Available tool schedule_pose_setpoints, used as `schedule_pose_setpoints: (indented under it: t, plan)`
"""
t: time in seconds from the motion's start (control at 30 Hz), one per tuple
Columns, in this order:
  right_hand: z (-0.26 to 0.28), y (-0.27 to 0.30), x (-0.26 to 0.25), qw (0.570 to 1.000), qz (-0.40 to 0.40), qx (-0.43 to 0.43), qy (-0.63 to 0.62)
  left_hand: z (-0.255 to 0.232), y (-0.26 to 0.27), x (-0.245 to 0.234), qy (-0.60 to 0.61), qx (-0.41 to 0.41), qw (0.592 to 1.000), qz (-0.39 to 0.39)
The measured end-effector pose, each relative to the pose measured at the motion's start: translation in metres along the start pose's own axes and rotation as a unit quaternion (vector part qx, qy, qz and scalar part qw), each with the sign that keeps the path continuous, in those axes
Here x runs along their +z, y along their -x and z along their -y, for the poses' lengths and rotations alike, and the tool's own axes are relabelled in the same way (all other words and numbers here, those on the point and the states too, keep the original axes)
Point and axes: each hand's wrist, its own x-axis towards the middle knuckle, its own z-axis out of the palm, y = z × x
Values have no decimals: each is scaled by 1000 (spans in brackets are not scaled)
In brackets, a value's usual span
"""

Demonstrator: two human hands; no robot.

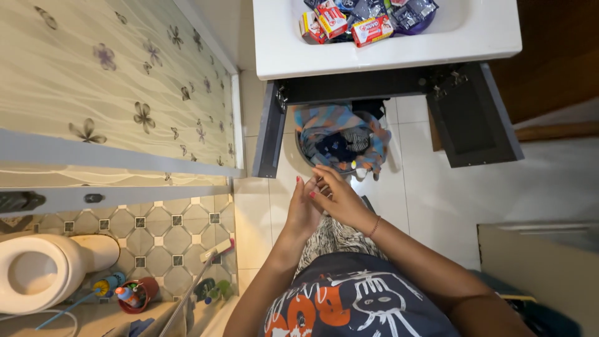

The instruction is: Sort and organize various detergent and soap packets from a cabinet into a sink.

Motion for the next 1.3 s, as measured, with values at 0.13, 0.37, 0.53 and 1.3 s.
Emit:
schedule_pose_setpoints:
  t: [0.13,0.37,0.53,1.3]
  plan:
    - [-9,-8,-1,1000,-12,-7,3,-7,-8,-3,-20,-8,1000,-5]
    - [-10,-33,-27,998,-51,-27,12,-22,-36,14,-56,-21,998,10]
    - [-12,-57,-55,995,-26,78,-59,-29,-71,21,-100,-28,995,-8]
    - [-91,-298,-383,972,-118,-77,188,-100,-307,135,-332,89,920,-191]
